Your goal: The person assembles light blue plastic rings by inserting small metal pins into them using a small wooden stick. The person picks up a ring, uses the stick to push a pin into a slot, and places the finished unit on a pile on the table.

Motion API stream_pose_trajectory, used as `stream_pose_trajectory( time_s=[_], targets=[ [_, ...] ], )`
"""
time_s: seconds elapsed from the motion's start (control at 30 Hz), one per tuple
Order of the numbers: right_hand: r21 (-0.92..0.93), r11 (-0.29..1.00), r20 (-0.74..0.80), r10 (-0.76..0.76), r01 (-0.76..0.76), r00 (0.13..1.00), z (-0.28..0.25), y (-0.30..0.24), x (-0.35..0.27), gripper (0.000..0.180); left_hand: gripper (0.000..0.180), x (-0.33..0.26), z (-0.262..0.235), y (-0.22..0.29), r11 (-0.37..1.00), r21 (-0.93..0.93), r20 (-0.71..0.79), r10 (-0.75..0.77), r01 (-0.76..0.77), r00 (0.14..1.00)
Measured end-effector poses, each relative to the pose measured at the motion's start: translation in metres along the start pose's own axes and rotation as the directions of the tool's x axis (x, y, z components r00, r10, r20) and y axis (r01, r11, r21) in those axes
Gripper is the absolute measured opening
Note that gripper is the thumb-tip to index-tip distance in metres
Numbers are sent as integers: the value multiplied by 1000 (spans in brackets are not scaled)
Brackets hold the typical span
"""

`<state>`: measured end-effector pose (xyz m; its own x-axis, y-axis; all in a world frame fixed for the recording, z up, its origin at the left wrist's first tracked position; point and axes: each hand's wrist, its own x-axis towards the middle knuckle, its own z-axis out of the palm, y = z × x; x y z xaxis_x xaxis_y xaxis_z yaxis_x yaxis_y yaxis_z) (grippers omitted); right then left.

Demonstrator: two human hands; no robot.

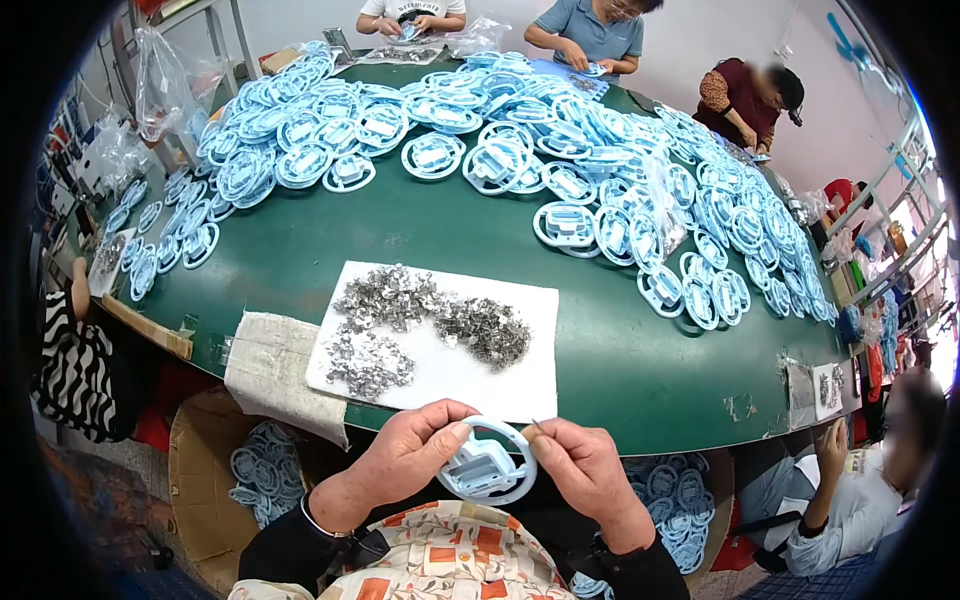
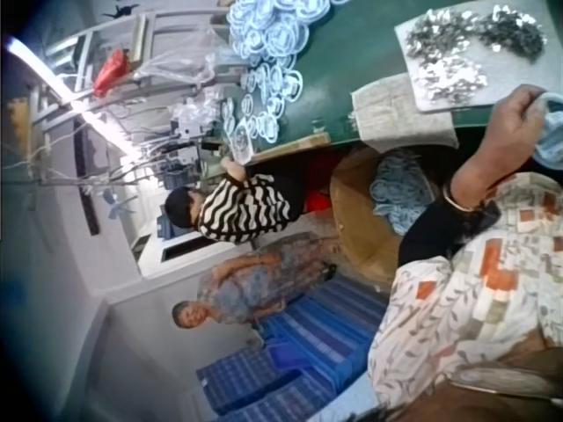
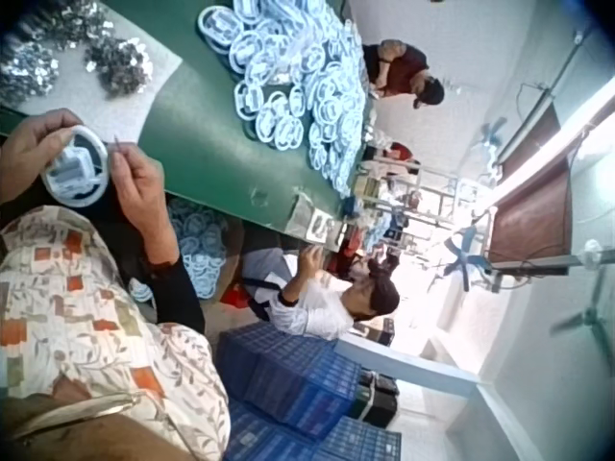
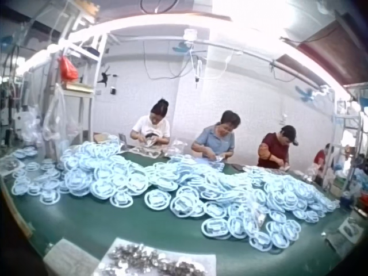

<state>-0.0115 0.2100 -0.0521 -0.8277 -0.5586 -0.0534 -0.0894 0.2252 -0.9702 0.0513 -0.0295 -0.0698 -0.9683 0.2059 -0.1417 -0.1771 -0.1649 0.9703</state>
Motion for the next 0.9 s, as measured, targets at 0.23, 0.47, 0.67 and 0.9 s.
stream_pose_trajectory(
  time_s=[0.23, 0.47, 0.67, 0.9],
  targets=[
    [-615, 722, 41, -371, 316, 928, 37, -18, 98, 11, 24, 4, -23, -28, 999, -23, -119, -29, 26, 993],
    [-838, 439, 154, -383, 326, 911, 77, -15, 160, 13, 27, 4, -30, -32, 1000, -24, -126, -3, 0, 992],
    [-873, 400, 141, -342, 280, 929, 86, -4, 176, 13, 28, 4, -34, -31, 999, -33, -111, 8, -11, 994],
    [-810, 523, 143, -264, 266, 954, 70, -15, 159, 13, 29, 2, -36, -28, 999, -52, -107, 10, -15, 994]
  ],
)
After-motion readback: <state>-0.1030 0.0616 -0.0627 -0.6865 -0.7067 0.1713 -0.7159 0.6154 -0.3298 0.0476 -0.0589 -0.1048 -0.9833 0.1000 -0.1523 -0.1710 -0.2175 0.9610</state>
